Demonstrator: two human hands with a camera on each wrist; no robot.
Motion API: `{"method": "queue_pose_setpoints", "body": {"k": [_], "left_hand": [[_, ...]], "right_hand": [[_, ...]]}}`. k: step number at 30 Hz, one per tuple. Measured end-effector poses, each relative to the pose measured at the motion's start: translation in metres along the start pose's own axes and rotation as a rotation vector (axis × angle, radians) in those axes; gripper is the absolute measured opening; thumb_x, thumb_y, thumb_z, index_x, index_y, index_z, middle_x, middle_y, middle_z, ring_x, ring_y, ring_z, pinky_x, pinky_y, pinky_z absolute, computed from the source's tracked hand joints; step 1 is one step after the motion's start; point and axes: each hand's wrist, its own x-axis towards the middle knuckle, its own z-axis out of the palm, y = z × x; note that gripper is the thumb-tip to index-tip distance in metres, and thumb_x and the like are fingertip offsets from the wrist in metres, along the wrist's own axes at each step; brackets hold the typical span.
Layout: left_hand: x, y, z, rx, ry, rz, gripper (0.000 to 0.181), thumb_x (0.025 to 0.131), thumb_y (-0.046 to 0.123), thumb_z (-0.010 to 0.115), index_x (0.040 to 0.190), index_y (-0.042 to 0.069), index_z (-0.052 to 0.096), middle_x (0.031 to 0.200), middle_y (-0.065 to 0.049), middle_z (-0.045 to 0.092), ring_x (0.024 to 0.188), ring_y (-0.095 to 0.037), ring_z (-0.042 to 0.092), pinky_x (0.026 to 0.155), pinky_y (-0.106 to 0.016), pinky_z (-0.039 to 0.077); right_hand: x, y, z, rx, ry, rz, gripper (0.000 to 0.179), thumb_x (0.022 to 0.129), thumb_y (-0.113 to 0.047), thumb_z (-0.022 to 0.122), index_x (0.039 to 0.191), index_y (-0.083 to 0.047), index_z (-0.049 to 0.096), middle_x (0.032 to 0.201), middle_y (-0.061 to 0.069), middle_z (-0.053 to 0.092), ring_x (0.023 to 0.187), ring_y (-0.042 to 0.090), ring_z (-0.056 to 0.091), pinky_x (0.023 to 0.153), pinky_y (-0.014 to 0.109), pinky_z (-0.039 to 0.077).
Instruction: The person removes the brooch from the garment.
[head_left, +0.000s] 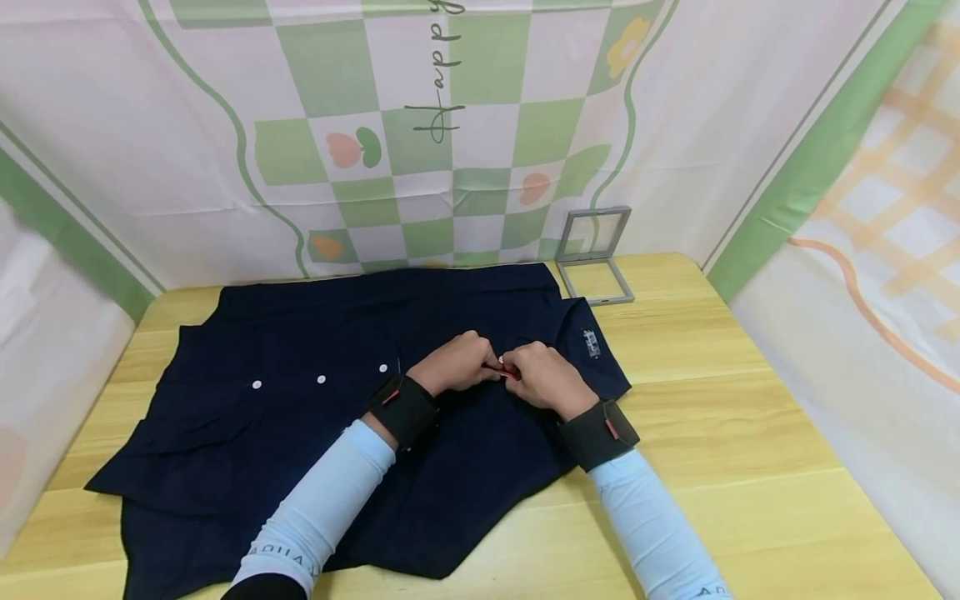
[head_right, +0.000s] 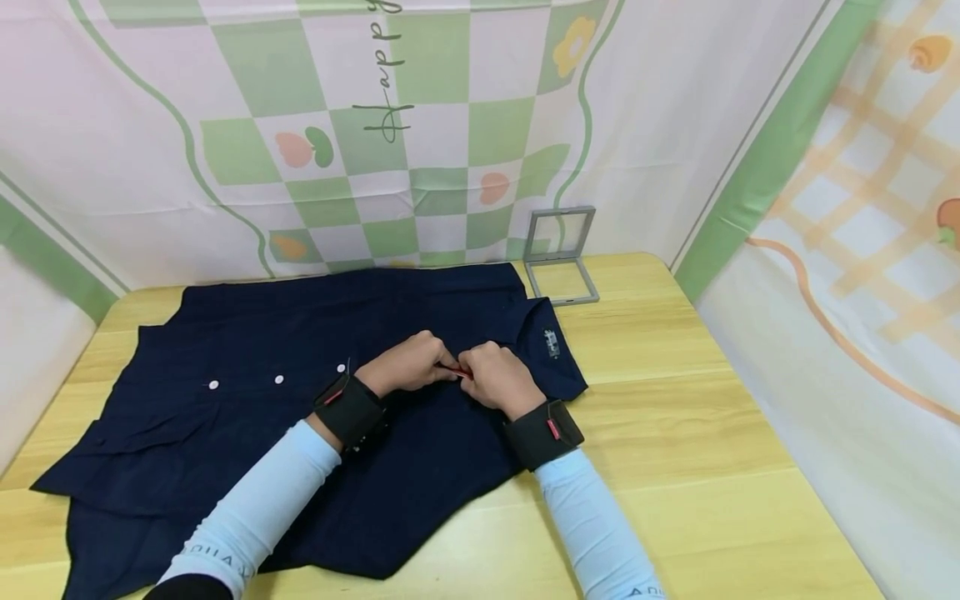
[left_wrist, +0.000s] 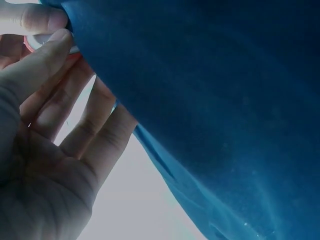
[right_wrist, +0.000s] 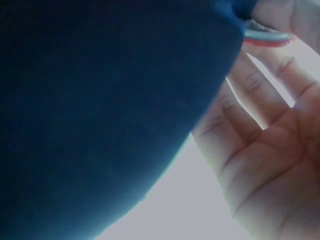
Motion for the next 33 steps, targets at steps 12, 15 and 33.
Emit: {"method": "queue_pose_setpoints", "body": {"k": [12, 15, 33], "left_hand": [[0.0015, 0.0007, -0.0011, -0.011, 0.0, 0.002, 0.015, 0.094, 0.013, 0.066, 0.101, 0.007, 0.079, 0.082, -0.005, 0.074, 0.056, -0.005, 0.051, 0.053, -0.014, 0.036], [0.0014, 0.0009, -0.0013, -0.015, 0.003, 0.003, 0.016, 0.094, 0.013, 0.066, 0.102, 0.007, 0.078, 0.084, -0.006, 0.074, 0.056, -0.004, 0.051, 0.053, -0.014, 0.036], [-0.0008, 0.0003, 0.0004, -0.019, 0.018, 0.023, 0.015, 0.095, 0.013, 0.066, 0.098, 0.008, 0.079, 0.078, -0.005, 0.073, 0.054, -0.003, 0.05, 0.052, -0.013, 0.035]], "right_hand": [[-0.0006, -0.0002, -0.0023, 0.001, -0.005, 0.001, 0.024, 0.087, -0.005, 0.067, 0.069, -0.014, 0.055, 0.063, -0.001, 0.045, 0.056, 0.011, 0.045, 0.055, 0.023, 0.033], [-0.0006, -0.0002, -0.0025, 0.003, -0.007, 0.005, 0.024, 0.087, -0.004, 0.066, 0.068, -0.014, 0.054, 0.063, -0.001, 0.045, 0.055, 0.011, 0.045, 0.055, 0.023, 0.033], [-0.0013, -0.002, -0.0017, 0.007, -0.02, 0.014, 0.026, 0.087, -0.003, 0.064, 0.068, -0.015, 0.05, 0.062, -0.002, 0.04, 0.054, 0.012, 0.042, 0.055, 0.023, 0.03]]}}
